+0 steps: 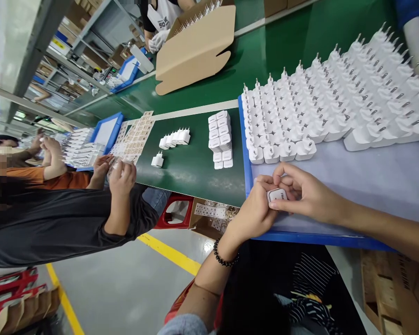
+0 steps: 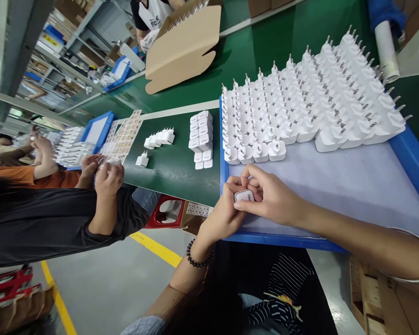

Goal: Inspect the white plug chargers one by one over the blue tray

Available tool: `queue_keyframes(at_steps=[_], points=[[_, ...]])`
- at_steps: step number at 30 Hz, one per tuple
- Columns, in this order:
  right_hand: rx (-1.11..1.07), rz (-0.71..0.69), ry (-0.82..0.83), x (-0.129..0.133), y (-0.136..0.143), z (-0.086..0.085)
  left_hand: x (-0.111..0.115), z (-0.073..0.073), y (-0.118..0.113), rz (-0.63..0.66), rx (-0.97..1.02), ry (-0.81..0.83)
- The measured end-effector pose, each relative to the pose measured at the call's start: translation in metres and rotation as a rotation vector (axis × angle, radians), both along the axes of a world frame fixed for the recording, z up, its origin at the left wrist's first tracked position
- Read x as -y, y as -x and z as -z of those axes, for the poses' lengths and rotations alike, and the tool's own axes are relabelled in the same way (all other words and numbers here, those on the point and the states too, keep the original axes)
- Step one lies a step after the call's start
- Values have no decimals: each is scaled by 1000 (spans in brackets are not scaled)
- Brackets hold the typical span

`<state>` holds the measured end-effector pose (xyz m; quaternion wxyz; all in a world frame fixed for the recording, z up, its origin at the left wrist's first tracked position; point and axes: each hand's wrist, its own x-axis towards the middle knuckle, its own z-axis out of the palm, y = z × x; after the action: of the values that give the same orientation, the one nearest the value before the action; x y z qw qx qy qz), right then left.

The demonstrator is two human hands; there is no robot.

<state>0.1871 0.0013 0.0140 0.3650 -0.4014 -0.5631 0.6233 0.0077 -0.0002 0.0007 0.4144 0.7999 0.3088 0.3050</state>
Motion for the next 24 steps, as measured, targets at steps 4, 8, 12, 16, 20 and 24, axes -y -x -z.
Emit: queue_keyframes(at_steps=[4, 8, 12, 16, 20, 24], points=[[-20, -48, 61, 0, 0, -2, -1, 0, 0, 45, -39, -35], [-144, -81, 194, -1, -1, -4, -1, 2, 2, 80, -28, -15], [-188, -93, 183, -2, -3, -4, 0, 2, 3, 87, 14, 22], [-202, -135, 118, -1, -4, -4, -1, 4, 5, 23, 129, 100], [-164, -155, 59, 0, -4, -6, 0, 5, 6, -29, 158, 172], [-72, -132, 1, 0, -6, -6, 0, 5, 6, -4, 167, 206]])
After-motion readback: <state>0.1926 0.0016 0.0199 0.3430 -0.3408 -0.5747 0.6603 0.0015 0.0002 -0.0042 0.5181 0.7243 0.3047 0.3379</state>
